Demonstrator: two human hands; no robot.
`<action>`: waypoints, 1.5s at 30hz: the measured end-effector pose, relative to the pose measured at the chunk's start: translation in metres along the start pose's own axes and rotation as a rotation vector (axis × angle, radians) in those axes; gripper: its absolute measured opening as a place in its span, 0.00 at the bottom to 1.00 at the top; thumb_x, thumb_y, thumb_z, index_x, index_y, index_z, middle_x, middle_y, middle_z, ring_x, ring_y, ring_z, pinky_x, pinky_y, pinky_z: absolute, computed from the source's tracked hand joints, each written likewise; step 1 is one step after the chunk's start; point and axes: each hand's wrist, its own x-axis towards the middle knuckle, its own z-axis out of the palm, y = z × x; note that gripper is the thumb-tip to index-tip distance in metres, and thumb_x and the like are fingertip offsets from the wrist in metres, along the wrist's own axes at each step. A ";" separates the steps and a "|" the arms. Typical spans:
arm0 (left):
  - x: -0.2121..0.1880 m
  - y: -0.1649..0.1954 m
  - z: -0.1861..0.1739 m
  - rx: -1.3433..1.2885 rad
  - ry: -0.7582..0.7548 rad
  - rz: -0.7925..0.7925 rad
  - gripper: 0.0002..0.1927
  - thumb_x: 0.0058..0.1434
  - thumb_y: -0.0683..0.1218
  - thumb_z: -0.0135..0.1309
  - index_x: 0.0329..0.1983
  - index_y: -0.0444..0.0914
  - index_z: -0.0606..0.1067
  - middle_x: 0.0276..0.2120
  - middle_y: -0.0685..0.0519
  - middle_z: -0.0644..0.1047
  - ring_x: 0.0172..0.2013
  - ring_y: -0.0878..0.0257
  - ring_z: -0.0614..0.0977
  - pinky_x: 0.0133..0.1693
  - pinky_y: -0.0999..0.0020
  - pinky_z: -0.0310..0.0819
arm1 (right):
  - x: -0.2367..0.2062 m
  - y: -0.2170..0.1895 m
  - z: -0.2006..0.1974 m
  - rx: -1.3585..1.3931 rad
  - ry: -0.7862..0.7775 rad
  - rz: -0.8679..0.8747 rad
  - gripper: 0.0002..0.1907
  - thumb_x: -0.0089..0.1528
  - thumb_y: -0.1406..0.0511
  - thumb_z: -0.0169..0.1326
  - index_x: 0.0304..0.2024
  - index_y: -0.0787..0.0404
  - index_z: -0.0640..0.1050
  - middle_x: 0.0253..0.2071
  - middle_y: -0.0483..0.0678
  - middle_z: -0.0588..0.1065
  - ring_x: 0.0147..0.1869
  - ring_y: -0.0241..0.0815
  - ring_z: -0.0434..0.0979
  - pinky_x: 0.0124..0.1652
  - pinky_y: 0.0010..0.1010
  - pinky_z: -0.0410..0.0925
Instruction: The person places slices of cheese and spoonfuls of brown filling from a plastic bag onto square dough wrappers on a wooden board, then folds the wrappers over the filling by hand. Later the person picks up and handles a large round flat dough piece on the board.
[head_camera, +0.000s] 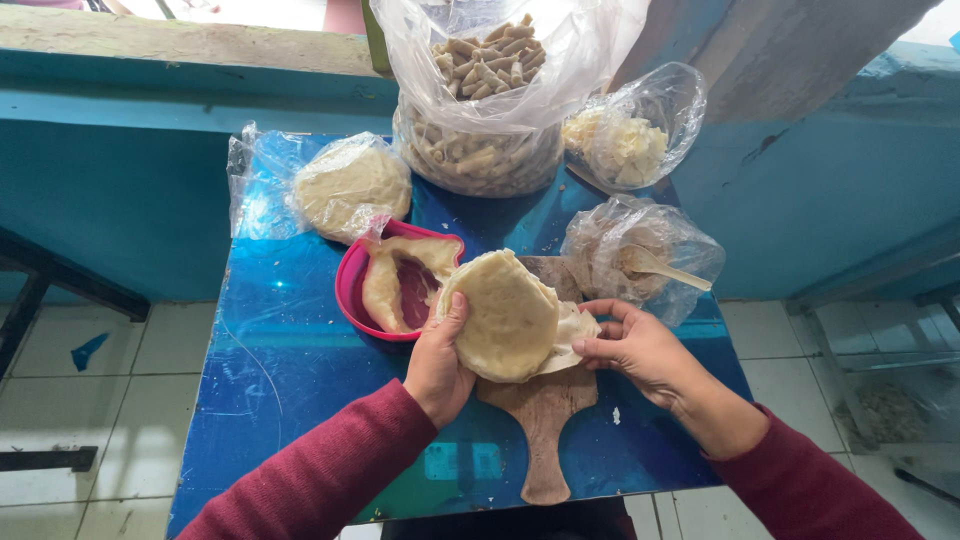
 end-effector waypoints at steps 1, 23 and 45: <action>0.000 0.000 0.001 0.005 0.002 -0.008 0.28 0.69 0.54 0.45 0.71 0.44 0.62 0.64 0.53 0.71 0.63 0.58 0.73 0.63 0.55 0.68 | 0.000 0.002 -0.001 -0.007 0.001 0.019 0.30 0.56 0.71 0.63 0.60 0.62 0.72 0.35 0.48 0.79 0.35 0.36 0.78 0.38 0.27 0.72; -0.011 -0.036 0.025 1.251 -0.221 0.571 0.19 0.64 0.37 0.54 0.57 0.37 0.66 0.37 0.45 0.81 0.38 0.50 0.85 0.39 0.61 0.78 | -0.003 -0.012 0.003 0.036 -0.132 -0.187 0.16 0.63 0.69 0.52 0.54 0.61 0.77 0.39 0.49 0.82 0.40 0.37 0.83 0.37 0.25 0.71; 0.002 -0.037 0.011 1.153 -0.253 0.362 0.14 0.69 0.36 0.45 0.57 0.38 0.63 0.41 0.46 0.77 0.43 0.57 0.81 0.47 0.65 0.75 | -0.005 -0.035 0.017 -0.911 -0.121 -1.150 0.08 0.58 0.68 0.63 0.41 0.56 0.83 0.41 0.44 0.78 0.45 0.45 0.77 0.44 0.34 0.71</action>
